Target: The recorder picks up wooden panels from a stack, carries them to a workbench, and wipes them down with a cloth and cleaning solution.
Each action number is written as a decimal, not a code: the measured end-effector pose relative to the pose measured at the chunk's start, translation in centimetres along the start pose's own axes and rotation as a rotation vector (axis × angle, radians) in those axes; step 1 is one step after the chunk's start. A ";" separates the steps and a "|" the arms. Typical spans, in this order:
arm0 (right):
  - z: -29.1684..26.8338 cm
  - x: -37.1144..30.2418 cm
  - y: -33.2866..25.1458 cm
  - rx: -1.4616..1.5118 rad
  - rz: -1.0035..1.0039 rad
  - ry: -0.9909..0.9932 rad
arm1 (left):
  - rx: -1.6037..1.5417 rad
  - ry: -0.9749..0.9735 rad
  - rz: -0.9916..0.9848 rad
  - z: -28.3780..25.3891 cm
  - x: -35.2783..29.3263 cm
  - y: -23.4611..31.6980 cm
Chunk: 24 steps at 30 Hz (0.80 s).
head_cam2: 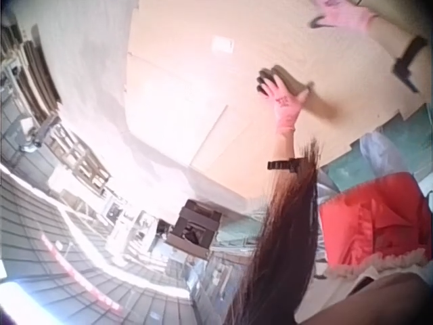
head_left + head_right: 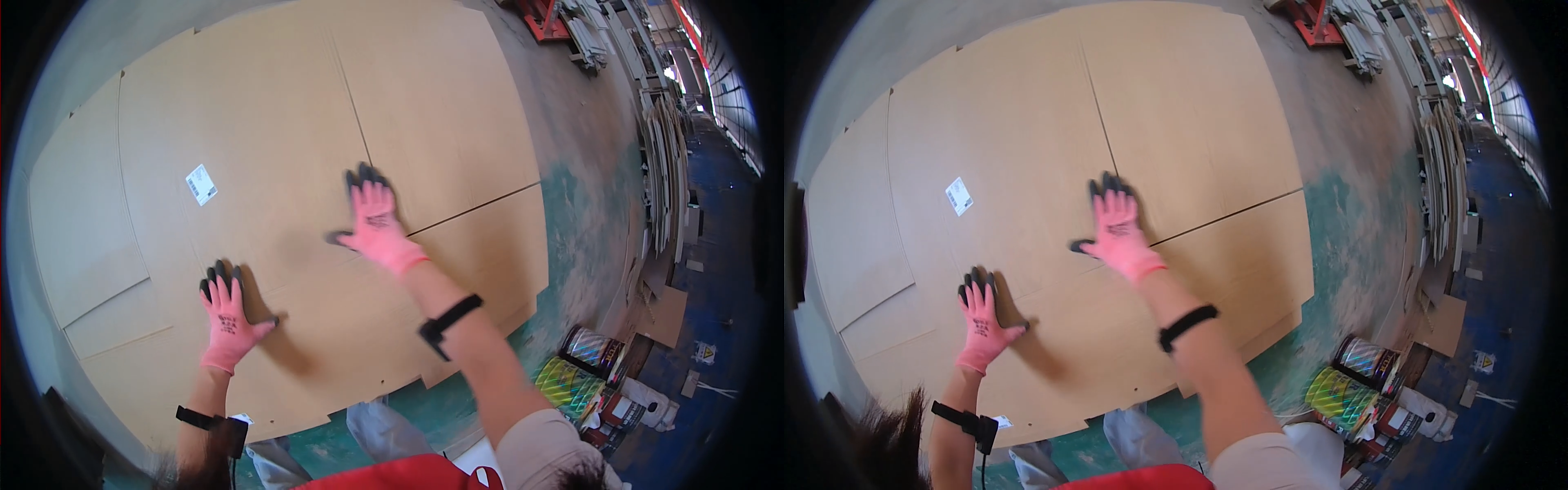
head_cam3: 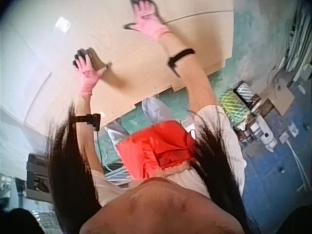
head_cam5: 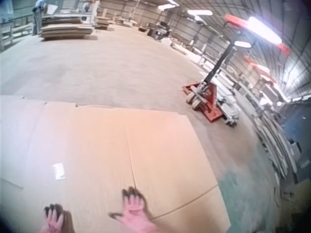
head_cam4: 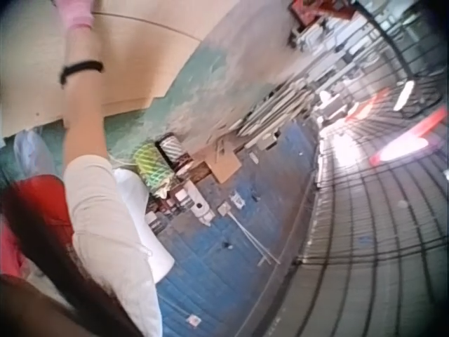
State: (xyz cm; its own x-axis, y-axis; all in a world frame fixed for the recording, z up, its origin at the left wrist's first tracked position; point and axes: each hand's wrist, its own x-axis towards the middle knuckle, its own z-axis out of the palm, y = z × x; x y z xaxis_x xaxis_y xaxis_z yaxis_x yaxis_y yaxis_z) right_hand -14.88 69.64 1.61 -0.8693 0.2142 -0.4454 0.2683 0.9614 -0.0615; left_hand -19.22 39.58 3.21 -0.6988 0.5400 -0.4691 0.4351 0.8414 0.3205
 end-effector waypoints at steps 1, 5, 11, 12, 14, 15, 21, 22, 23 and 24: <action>-0.8 -1.8 1.9 -0.043 0.007 -0.073 | 0.048 -0.159 0.037 -0.5 -1.1 0.5; -1.8 -5.5 5.7 -0.420 -0.047 -0.247 | 0.007 -0.071 0.057 0.8 -2.0 -2.0; 0.4 -5.9 7.2 -0.339 0.022 -0.243 | -0.004 -0.076 0.046 1.7 -1.6 -1.4; 0.5 -5.8 7.2 -0.344 0.021 -0.254 | 0.002 -0.094 0.036 1.4 -1.5 -1.2; 0.8 -6.0 7.1 -0.348 0.032 -0.266 | 0.022 -0.100 0.041 1.7 -1.4 -1.2; 0.8 -6.1 7.0 -0.350 0.040 -0.277 | 0.041 -0.105 0.042 1.8 -1.5 -1.4; 2.9 -6.9 7.7 -0.389 -0.075 -0.100 | -0.105 -0.078 0.063 0.0 -1.7 -1.5; 2.5 -7.0 7.9 -0.378 -0.079 -0.115 | -0.110 -0.070 0.100 -0.9 -1.4 -1.2; 2.3 -6.7 7.7 -0.352 -0.098 -0.129 | -0.099 -0.067 0.122 -1.5 -1.5 -1.3; 1.2 -6.2 7.5 -0.313 -0.050 -0.119 | -0.088 -0.003 0.157 -1.0 -1.6 -1.6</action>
State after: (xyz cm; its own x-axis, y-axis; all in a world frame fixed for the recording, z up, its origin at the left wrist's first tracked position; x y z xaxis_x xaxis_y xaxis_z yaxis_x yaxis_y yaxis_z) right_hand -6.97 75.30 2.90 -0.8189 0.1615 -0.5507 0.0702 0.9806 0.1831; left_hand -19.42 37.33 4.28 -0.6246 0.6646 -0.4101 0.4868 0.7419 0.4610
